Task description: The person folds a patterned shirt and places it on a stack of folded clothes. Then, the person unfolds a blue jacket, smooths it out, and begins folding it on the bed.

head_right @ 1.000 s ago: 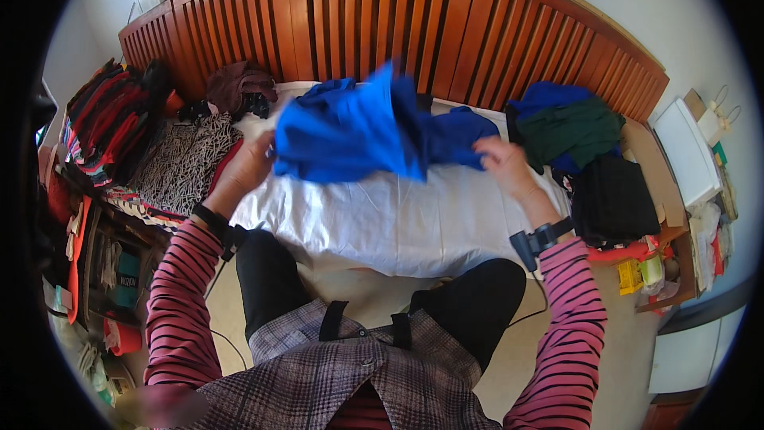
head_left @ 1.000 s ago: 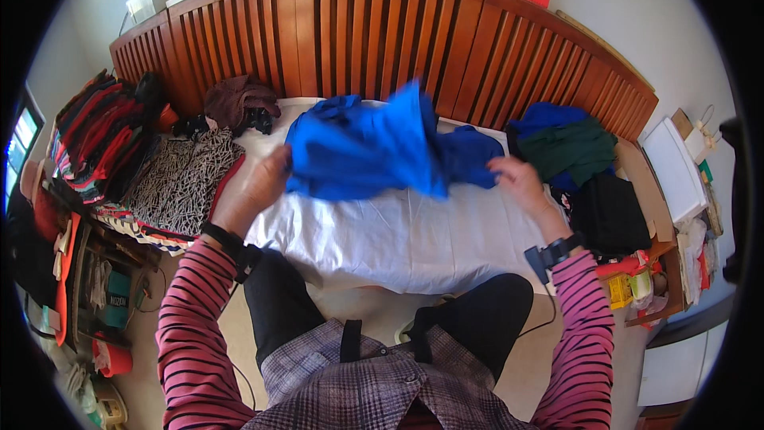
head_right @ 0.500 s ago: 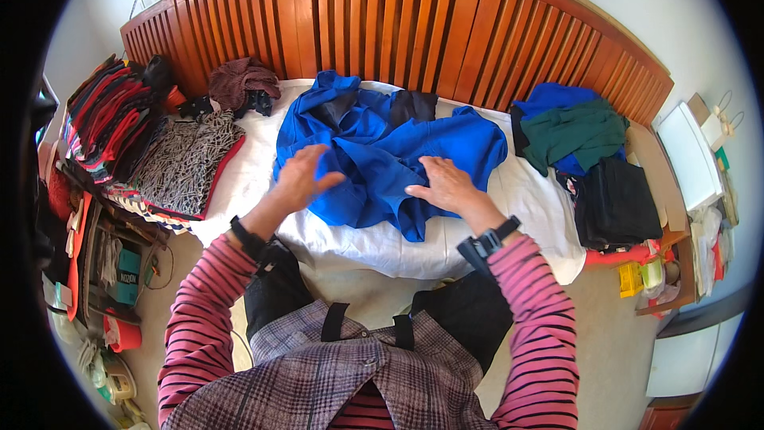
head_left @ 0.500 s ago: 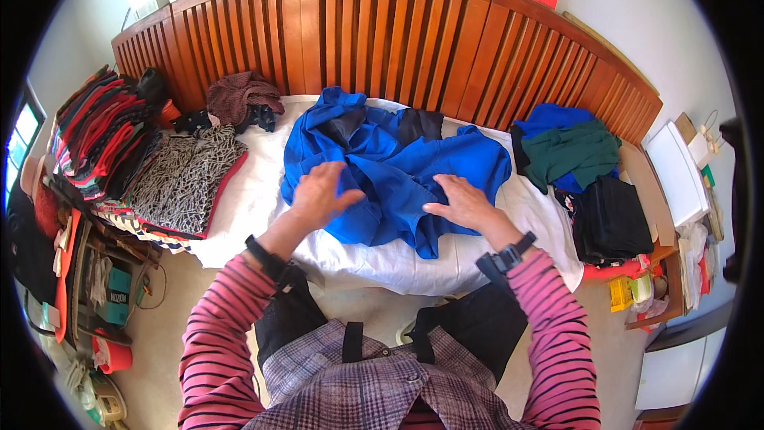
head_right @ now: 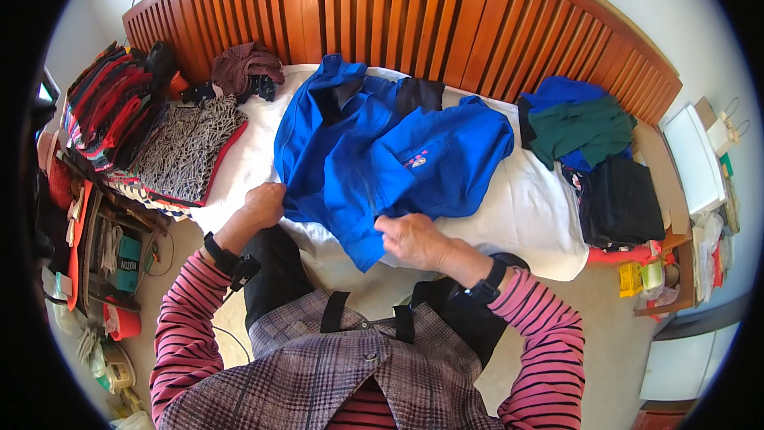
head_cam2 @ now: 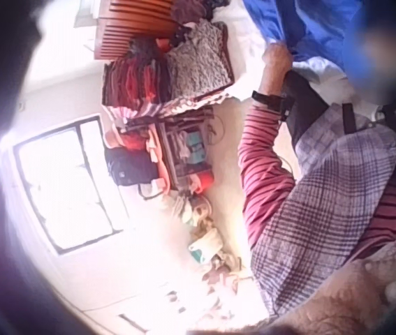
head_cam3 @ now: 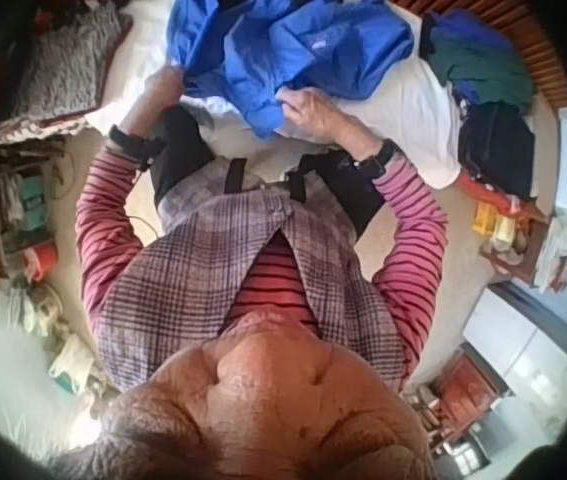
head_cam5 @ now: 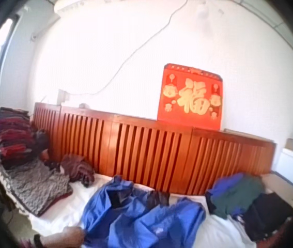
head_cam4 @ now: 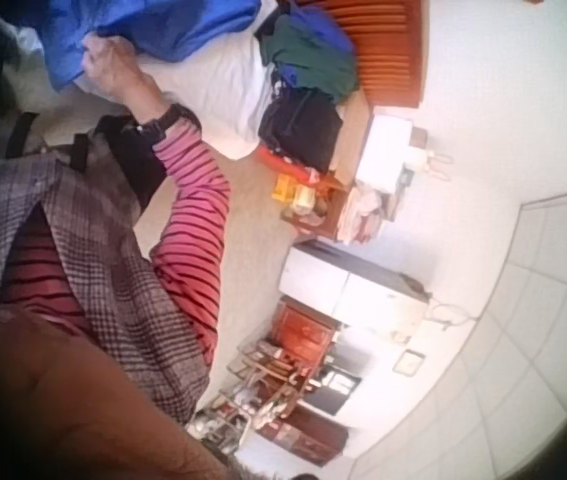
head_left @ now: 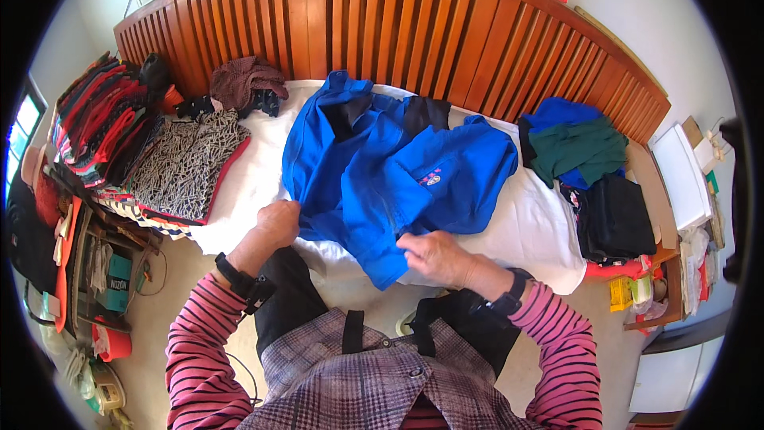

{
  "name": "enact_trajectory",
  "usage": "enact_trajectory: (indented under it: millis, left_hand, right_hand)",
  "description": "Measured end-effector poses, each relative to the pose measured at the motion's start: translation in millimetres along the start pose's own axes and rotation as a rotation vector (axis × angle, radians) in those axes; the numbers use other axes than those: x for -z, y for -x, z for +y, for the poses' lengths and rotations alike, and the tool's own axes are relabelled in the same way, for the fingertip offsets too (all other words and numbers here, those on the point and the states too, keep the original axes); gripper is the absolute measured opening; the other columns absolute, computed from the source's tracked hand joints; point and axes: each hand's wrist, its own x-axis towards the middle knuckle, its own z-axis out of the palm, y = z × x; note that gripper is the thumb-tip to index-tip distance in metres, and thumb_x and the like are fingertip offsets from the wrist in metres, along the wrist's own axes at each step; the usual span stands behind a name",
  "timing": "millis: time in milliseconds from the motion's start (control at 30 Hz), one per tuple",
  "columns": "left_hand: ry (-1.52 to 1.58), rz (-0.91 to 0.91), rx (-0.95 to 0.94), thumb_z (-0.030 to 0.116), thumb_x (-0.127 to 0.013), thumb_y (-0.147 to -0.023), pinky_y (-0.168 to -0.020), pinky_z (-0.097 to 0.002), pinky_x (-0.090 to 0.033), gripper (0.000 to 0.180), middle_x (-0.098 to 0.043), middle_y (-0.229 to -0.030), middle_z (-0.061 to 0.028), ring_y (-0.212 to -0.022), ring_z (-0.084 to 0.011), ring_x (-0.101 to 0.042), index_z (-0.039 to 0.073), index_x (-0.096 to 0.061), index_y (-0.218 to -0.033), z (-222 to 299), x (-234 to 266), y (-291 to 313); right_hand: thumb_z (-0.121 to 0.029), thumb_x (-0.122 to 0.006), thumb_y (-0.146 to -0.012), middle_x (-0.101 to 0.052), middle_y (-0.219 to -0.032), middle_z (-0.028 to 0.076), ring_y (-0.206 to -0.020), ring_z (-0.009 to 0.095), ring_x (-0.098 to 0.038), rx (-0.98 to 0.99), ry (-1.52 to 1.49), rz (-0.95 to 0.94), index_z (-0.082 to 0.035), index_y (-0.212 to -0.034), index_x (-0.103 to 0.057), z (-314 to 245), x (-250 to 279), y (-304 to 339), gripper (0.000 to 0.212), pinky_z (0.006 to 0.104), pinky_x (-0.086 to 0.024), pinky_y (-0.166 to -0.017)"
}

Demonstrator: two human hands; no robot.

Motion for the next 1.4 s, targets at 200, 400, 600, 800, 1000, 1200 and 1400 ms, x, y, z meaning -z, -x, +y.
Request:
enact_trajectory:
  millis: [200,400,600,800,1000,1200,1400]
  left_hand:
    - [0.329,0.644,-0.236,0.001,-0.065,-0.078,-0.082,-0.0453,-0.054,0.035,-0.06,-0.109,-0.0165,-0.1,-0.0372,-0.062,0.003,-0.058,-0.112,37.0,8.0,15.3]
    - [0.247,0.493,-0.549,0.026,-0.073,-0.083,-0.084,-0.044,-0.051,0.041,-0.058,-0.112,-0.0144,-0.102,-0.0331,-0.06,0.004,-0.058,-0.113,85.8,-3.6,26.1]
    - [0.207,0.322,-0.273,0.035,-0.072,-0.085,-0.091,-0.0441,-0.047,0.053,-0.054,-0.114,-0.0158,-0.11,-0.035,-0.056,0.0,-0.054,-0.12,73.4,-22.4,25.0]
    - [0.333,0.574,-0.525,0.031,-0.081,-0.073,-0.085,-0.045,-0.043,0.057,-0.054,-0.105,-0.0151,-0.103,-0.0337,-0.054,0.001,-0.055,-0.113,85.1,-24.3,53.3]
    - [0.141,0.416,-0.453,0.033,-0.082,-0.07,-0.078,-0.0451,-0.043,0.056,-0.053,-0.101,-0.0149,-0.096,-0.0326,-0.054,0.002,-0.054,-0.109,132.3,-35.9,75.8]
    - [0.155,0.422,-0.445,0.012,-0.067,-0.075,-0.077,-0.0463,-0.045,0.028,-0.054,-0.101,-0.0125,-0.096,-0.0318,-0.056,0.006,-0.056,-0.099,129.8,-50.8,54.4]
    - [0.265,0.343,-0.423,0.011,-0.066,-0.078,-0.077,-0.0491,-0.048,0.025,-0.058,-0.098,-0.0138,-0.094,-0.0338,-0.06,0.005,-0.054,-0.099,122.6,-59.2,55.5]
  right_hand:
    - [-0.015,-0.058,-0.09,-0.066,-0.078,0.02,-0.074,0.039,-0.066,0.051,-0.034,-0.131,-0.007,-0.103,-0.056,-34.5,-45.6,3.4,0.016,0.0482,-0.052,-0.063]
    - [-0.015,-0.056,-0.086,-0.071,-0.09,0.015,-0.083,0.035,-0.069,0.052,-0.061,-0.093,-0.01,-0.108,-0.065,-26.9,-27.7,6.8,0.024,0.0474,-0.054,-0.074]
    - [-0.015,-0.068,-0.08,-0.062,-0.118,0.012,-0.112,0.031,-0.058,-0.088,0.402,0.092,-0.005,-0.118,-0.059,17.2,27.8,4.6,0.041,0.0427,-0.052,-0.088]
    - [-0.016,-0.078,-0.074,-0.052,-0.133,0.013,-0.124,0.033,-0.048,-0.055,0.48,0.075,-0.006,-0.138,-0.044,32.7,-6.9,4.2,0.073,0.0455,-0.041,-0.105]
    - [-0.019,-0.074,-0.077,-0.061,-0.102,0.01,-0.107,0.03,-0.056,-0.095,0.474,-0.054,-0.008,-0.105,-0.065,41.5,-9.9,-5.0,0.032,0.0464,-0.045,-0.088]
    - [-0.019,-0.068,-0.08,-0.062,-0.092,0.01,-0.096,0.03,-0.06,-0.049,0.299,-0.067,-0.009,-0.099,-0.068,31.6,25.0,11.4,0.021,0.0421,-0.048,-0.084]
    - [-0.011,-0.063,-0.079,-0.06,-0.103,0.011,-0.1,0.032,-0.059,-0.145,0.33,-0.078,-0.006,-0.104,-0.065,33.3,5.9,25.2,0.025,0.0442,-0.051,-0.088]
